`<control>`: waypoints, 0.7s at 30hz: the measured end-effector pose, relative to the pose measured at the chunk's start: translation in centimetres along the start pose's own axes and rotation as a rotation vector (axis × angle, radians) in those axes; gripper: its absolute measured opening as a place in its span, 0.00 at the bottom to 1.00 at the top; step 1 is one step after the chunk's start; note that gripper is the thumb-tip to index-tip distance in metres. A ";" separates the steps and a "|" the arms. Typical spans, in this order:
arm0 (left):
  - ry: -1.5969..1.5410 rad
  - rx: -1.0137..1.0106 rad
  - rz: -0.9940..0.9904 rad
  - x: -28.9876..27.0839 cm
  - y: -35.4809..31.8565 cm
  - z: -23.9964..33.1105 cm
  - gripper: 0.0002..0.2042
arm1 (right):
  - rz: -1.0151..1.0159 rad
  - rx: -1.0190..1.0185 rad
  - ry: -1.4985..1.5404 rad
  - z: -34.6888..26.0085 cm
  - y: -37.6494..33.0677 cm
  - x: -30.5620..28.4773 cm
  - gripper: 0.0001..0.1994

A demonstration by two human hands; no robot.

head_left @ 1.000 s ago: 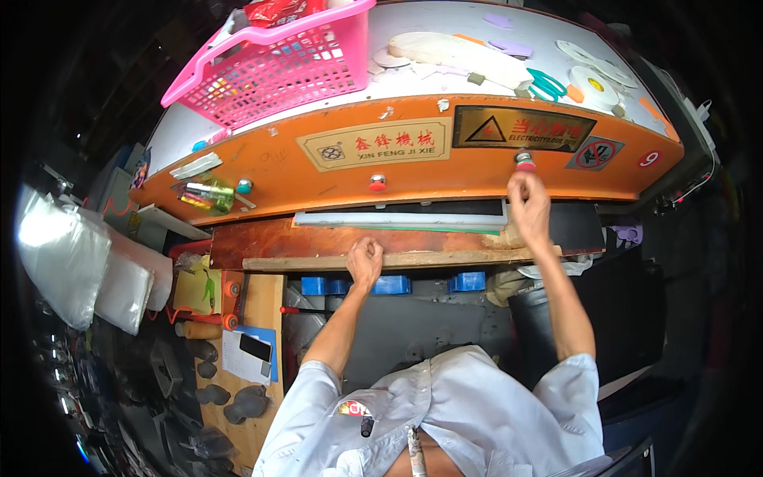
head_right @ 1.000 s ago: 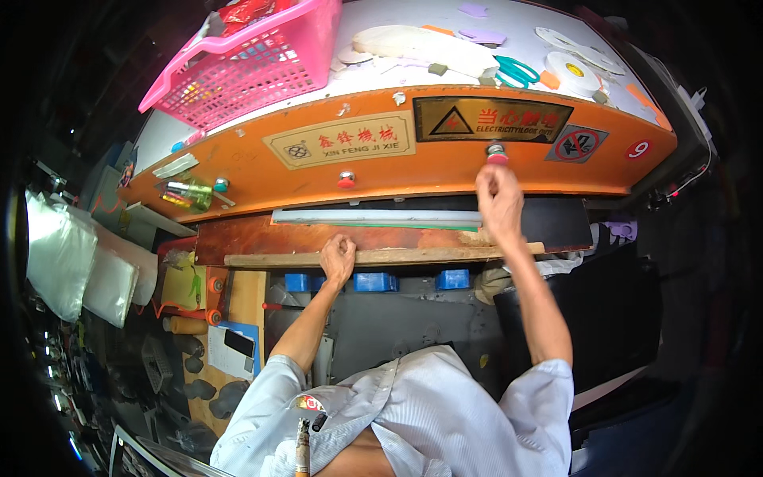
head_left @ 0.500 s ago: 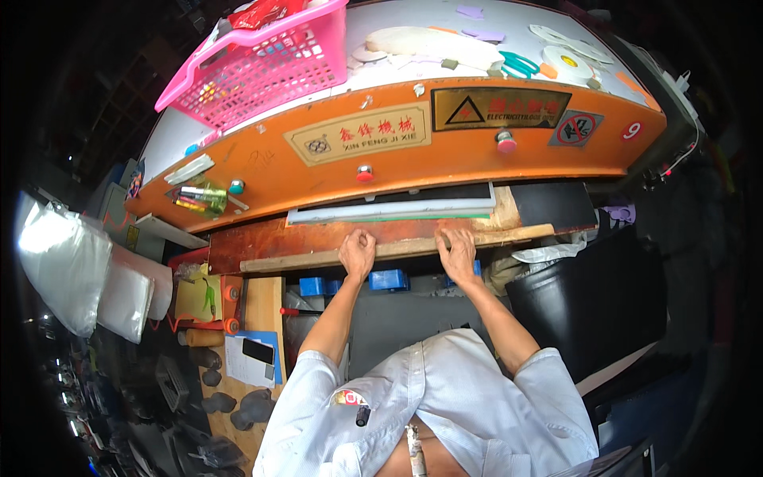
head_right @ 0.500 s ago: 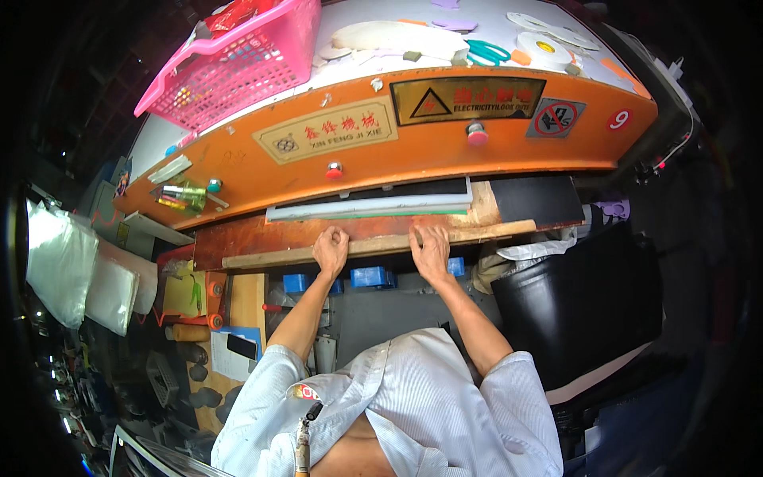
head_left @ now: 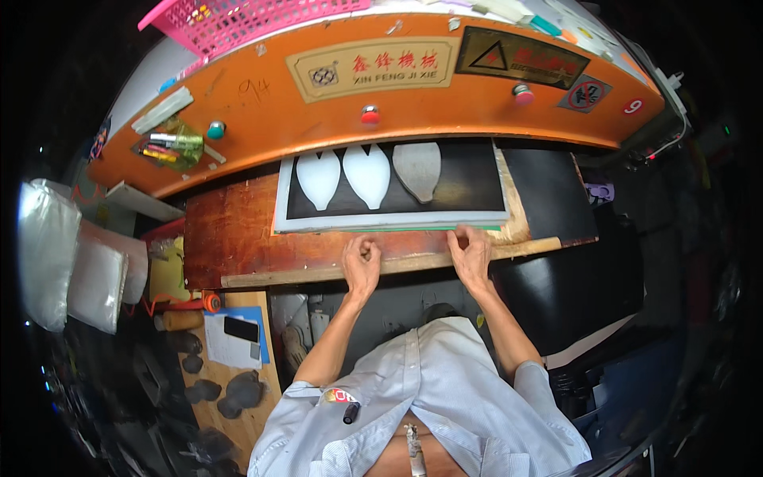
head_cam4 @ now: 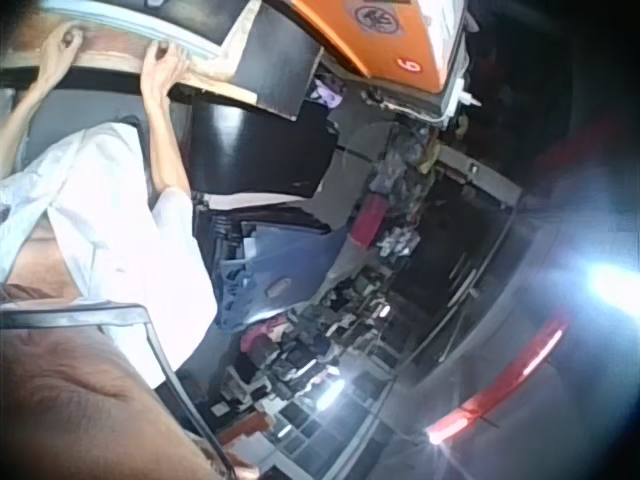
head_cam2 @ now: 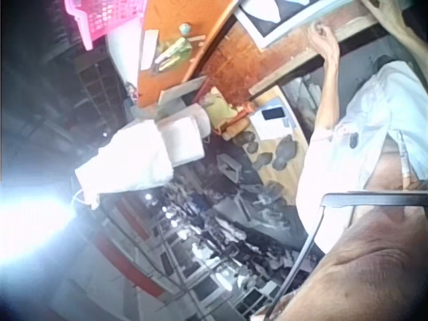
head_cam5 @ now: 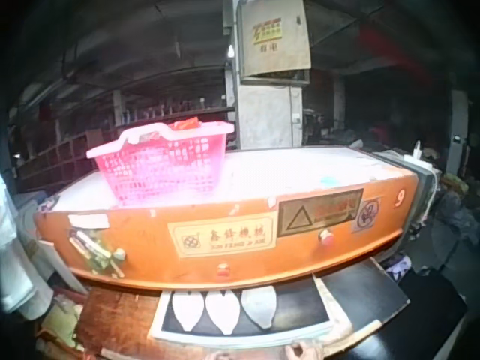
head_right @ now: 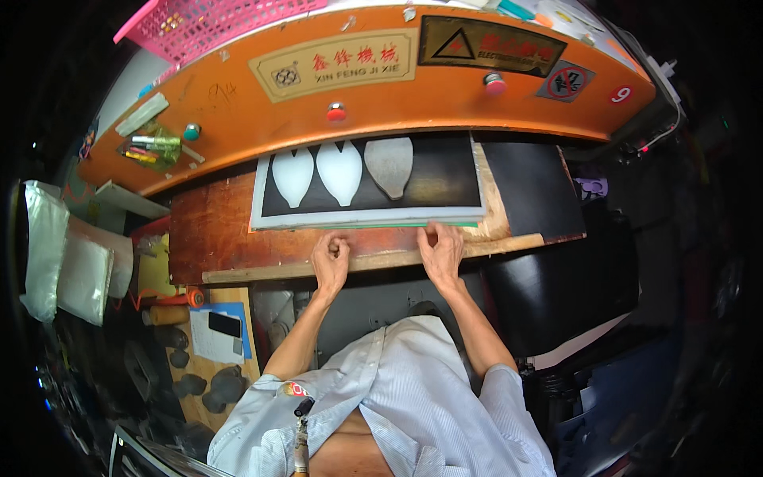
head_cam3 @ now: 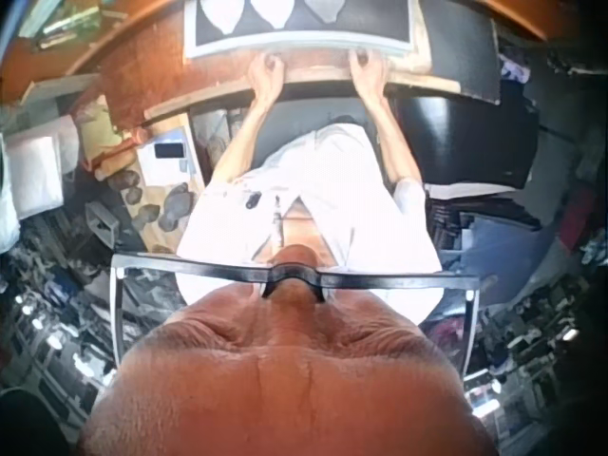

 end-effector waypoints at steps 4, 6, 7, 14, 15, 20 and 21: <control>-0.413 0.024 0.003 1.5 -0.2 3.0 0.10 | 0.015 -0.220 -0.236 -5.3 3.6 2.8 0.46; -0.556 -0.008 -0.053 2.8 -0.4 3.9 0.10 | -0.113 -0.211 -0.339 -6.9 5.1 5.3 0.51; -0.466 -0.064 -0.067 3.3 -0.7 3.9 0.10 | -0.087 -0.221 -0.360 -7.3 5.1 5.9 0.50; -0.337 -0.051 -0.084 2.3 -8.2 2.0 0.08 | -0.237 -0.048 0.131 -4.5 1.9 0.4 0.44; -0.308 -0.028 -0.075 2.0 -9.1 1.9 0.08 | -0.272 -0.016 0.289 -4.0 2.1 -1.2 0.43; -0.289 -0.025 -0.080 0.8 -11.3 2.2 0.09 | -0.271 0.331 0.584 -0.9 0.8 -7.1 0.42; -0.313 -0.014 -0.056 0.7 -11.3 2.2 0.09 | -0.192 0.165 0.446 -0.5 0.5 -7.5 0.42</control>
Point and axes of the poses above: each hand's wrist, its own y-axis towards the middle knuckle, its own x-axis out of the palm, z = x × y, the point moved 1 cm from there along y, towards the middle knuckle, and after that the axes turned 3 degrees about z, right-handed, at the moved point
